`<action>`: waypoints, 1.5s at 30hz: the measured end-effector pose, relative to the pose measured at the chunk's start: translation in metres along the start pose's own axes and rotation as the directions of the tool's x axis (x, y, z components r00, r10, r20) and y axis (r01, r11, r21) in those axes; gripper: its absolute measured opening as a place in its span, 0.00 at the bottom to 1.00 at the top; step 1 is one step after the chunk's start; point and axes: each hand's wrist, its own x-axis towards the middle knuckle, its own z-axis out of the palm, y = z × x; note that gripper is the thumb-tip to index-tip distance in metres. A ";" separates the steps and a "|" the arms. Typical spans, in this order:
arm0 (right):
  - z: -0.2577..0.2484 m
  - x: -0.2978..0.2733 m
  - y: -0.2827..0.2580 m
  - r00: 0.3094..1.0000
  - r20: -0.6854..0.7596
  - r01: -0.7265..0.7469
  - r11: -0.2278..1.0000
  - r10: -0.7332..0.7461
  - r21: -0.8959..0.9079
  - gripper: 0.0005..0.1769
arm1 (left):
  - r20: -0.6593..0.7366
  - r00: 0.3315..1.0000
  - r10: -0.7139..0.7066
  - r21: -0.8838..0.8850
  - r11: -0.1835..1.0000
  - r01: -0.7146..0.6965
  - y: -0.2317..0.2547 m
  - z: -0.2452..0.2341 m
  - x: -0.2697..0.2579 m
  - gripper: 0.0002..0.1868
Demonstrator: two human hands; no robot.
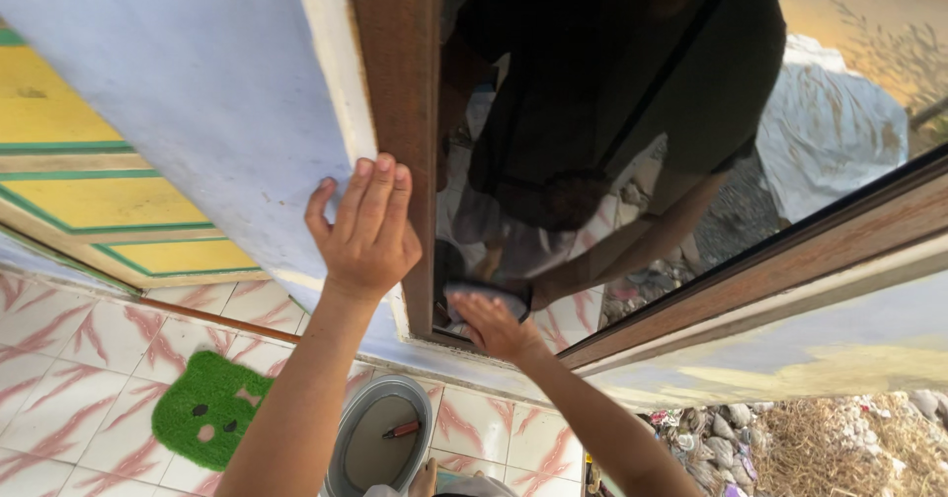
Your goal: The person washes a cloth in a basin of water, then wipes a glass window pane repeatedly with the damp cloth and finishes by wringing the cloth out back in the basin.
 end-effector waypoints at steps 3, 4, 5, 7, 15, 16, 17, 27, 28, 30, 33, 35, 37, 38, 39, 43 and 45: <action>0.027 -0.093 -0.033 0.979 0.172 -0.155 0.948 0.110 0.278 0.32 | -0.001 1.000 0.022 0.004 1.000 -0.022 -0.003 0.002 -0.004 0.20; 0.030 -0.111 -0.035 0.961 0.224 -0.225 0.928 0.161 0.297 0.32 | -0.007 1.000 0.024 0.000 1.000 -0.024 -0.004 0.003 -0.005 0.21; 0.033 -0.123 -0.034 0.940 0.252 -0.300 0.909 0.230 0.290 0.30 | -0.013 1.000 0.027 -0.005 1.000 -0.027 -0.003 0.005 -0.005 0.22; 0.029 -0.138 -0.041 0.875 0.313 -0.456 0.847 0.370 0.273 0.27 | -0.018 1.000 0.018 -0.005 1.000 -0.018 -0.002 0.008 -0.008 0.22; -0.004 -0.093 -0.015 0.666 -0.033 -0.737 0.664 0.745 0.125 0.47 | -0.006 1.000 0.023 0.006 1.000 -0.023 -0.006 0.015 -0.017 0.25; -0.013 -0.078 -0.006 0.646 -0.259 -0.707 0.691 0.718 0.154 0.52 | -0.010 1.000 0.024 0.009 1.000 -0.024 -0.006 0.016 -0.018 0.26; -0.022 -0.065 -0.003 0.583 -0.252 -0.747 0.631 0.773 0.208 0.53 | -0.014 1.000 0.025 0.013 1.000 -0.025 -0.006 0.018 -0.020 0.26; 0.031 -0.075 -0.092 0.234 0.128 -0.872 0.150 0.964 0.466 0.64 | -0.045 0.998 0.042 0.025 0.999 -0.041 -0.009 0.023 -0.024 0.25; 0.037 -0.075 -0.102 0.205 0.188 -0.860 0.085 0.961 0.503 0.66 | -0.046 0.998 0.045 0.031 0.999 -0.044 -0.009 0.025 -0.025 0.25; 0.047 -0.069 -0.110 0.149 0.310 -0.845 -0.042 0.939 0.533 0.70 | -0.043 0.998 0.045 0.036 0.998 -0.043 -0.009 0.026 -0.026 0.25; 0.047 -0.045 -0.111 0.138 0.318 -0.966 0.057 0.938 0.253 0.57 | -0.034 0.999 0.043 0.032 0.999 -0.042 -0.009 0.027 -0.026 0.25; 0.029 -0.019 -0.102 0.171 0.144 -0.908 0.099 0.975 0.408 0.55 | -0.035 0.998 0.048 0.033 0.998 -0.047 -0.009 0.026 -0.024 0.25; -0.001 0.010 -0.077 0.259 -0.060 -0.804 0.250 0.964 0.540 0.55 | -0.041 0.998 0.053 0.019 0.998 -0.053 -0.010 0.024 -0.021 0.25; -0.022 0.024 -0.056 0.308 -0.159 -0.767 0.344 0.938 0.541 0.55 | -0.039 0.998 0.055 0.008 0.998 -0.055 -0.009 0.022 -0.021 0.25; -0.042 0.038 -0.035 0.357 -0.249 -0.737 0.435 0.900 0.517 0.55 | -0.042 0.998 0.055 0.006 0.998 -0.055 -0.009 0.021 -0.020 0.24; -0.103 0.075 0.060 0.601 -0.459 -0.647 0.736 0.654 0.202 0.54 | -0.043 0.998 0.047 0.004 0.999 -0.047 -0.006 0.017 -0.017 0.23; -0.120 0.080 0.077 0.730 -0.415 -0.556 0.825 0.543 0.101 0.54 | -0.050 0.997 0.051 0.016 0.999 -0.050 -0.007 0.016 -0.013 0.23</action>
